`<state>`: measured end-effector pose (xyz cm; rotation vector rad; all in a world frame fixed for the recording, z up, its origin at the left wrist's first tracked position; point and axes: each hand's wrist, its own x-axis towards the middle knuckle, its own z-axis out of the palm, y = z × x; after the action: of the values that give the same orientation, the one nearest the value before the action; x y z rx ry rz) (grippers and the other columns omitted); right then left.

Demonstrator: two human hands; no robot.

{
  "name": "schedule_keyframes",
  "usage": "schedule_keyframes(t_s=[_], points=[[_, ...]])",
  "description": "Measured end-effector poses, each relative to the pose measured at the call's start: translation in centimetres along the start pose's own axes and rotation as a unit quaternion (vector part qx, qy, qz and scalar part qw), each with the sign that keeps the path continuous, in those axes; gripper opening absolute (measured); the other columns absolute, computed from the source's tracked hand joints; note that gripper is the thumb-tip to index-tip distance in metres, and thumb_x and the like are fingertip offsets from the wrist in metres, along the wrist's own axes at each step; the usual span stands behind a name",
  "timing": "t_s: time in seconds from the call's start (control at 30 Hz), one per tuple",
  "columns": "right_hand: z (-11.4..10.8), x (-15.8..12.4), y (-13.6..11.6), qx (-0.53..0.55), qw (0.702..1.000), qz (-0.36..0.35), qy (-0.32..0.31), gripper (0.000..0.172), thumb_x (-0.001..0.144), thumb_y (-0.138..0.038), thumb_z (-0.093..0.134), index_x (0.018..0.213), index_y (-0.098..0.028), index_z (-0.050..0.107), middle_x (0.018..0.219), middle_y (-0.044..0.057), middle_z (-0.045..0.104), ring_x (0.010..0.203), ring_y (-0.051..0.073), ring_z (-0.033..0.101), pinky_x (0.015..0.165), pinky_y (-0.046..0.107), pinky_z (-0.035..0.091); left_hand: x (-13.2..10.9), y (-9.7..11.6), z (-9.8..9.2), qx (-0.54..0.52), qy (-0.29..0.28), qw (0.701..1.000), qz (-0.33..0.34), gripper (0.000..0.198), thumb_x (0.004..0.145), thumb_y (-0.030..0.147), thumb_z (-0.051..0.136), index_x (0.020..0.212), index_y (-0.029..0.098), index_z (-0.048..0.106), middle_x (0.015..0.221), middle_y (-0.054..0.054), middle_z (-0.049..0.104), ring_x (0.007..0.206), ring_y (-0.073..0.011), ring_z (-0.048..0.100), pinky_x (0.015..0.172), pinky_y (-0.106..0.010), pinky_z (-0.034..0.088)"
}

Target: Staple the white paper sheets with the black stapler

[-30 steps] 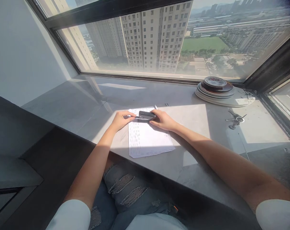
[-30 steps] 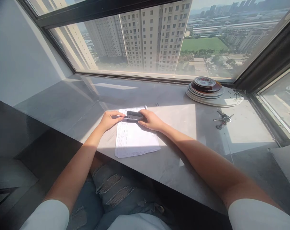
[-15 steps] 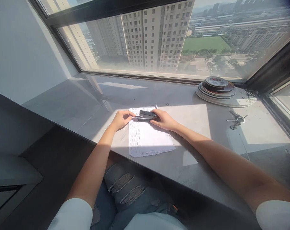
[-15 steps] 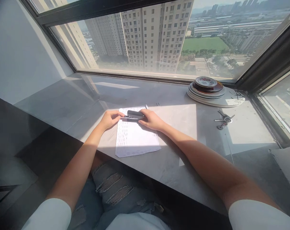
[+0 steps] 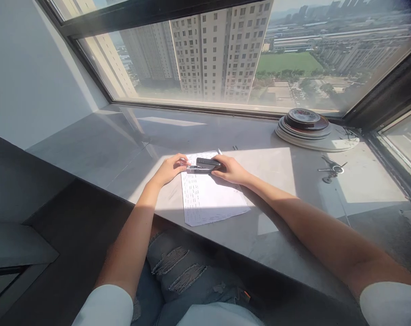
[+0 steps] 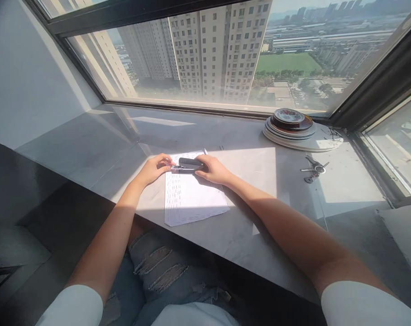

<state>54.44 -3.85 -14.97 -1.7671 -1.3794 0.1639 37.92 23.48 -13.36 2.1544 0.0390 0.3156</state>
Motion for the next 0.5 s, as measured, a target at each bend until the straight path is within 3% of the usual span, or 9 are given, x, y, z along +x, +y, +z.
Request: schedule_keyframes(t_s=[0.1, 0.23, 0.5], points=[[0.0, 0.0, 0.0, 0.009, 1.0, 0.005, -0.001, 0.029, 0.087, -0.029, 0.07, 0.114, -0.021, 0.068, 0.109, 0.008, 0.073, 0.098, 0.027, 0.066, 0.087, 0.041, 0.05, 0.4, 0.3, 0.4, 0.087, 0.038, 0.995, 0.005, 0.017, 0.087, 0.024, 0.079, 0.102, 0.026, 0.07, 0.105, -0.003, 0.078, 0.102, -0.0228, 0.07, 0.099, -0.042, 0.052], [0.0, 0.1, 0.0, 0.012, 1.0, 0.006, -0.005, 0.03, 0.086, -0.029, 0.071, 0.115, -0.021, 0.068, 0.108, 0.007, 0.072, 0.1, 0.027, 0.066, 0.088, 0.04, 0.05, 1.3, 0.2, 1.0, 0.243, 0.082, 0.966, 0.039, 0.014, 0.087, 0.021, 0.08, 0.086, 0.024, 0.066, 0.09, 0.0, 0.071, 0.09, -0.0224, 0.063, 0.102, -0.044, 0.043], [0.0, 0.1, -0.3, 0.014, 1.0, -0.014, -0.006, 0.027, 0.087, -0.028, 0.069, 0.113, -0.02, 0.066, 0.107, 0.008, 0.07, 0.097, 0.027, 0.064, 0.088, 0.039, 0.049, 1.9, 1.4, 2.7, 0.313, 0.122, 0.936, 0.104, 0.02, 0.088, 0.017, 0.079, 0.078, 0.023, 0.062, 0.079, -0.002, 0.066, 0.082, -0.0238, 0.058, 0.094, -0.042, 0.04]])
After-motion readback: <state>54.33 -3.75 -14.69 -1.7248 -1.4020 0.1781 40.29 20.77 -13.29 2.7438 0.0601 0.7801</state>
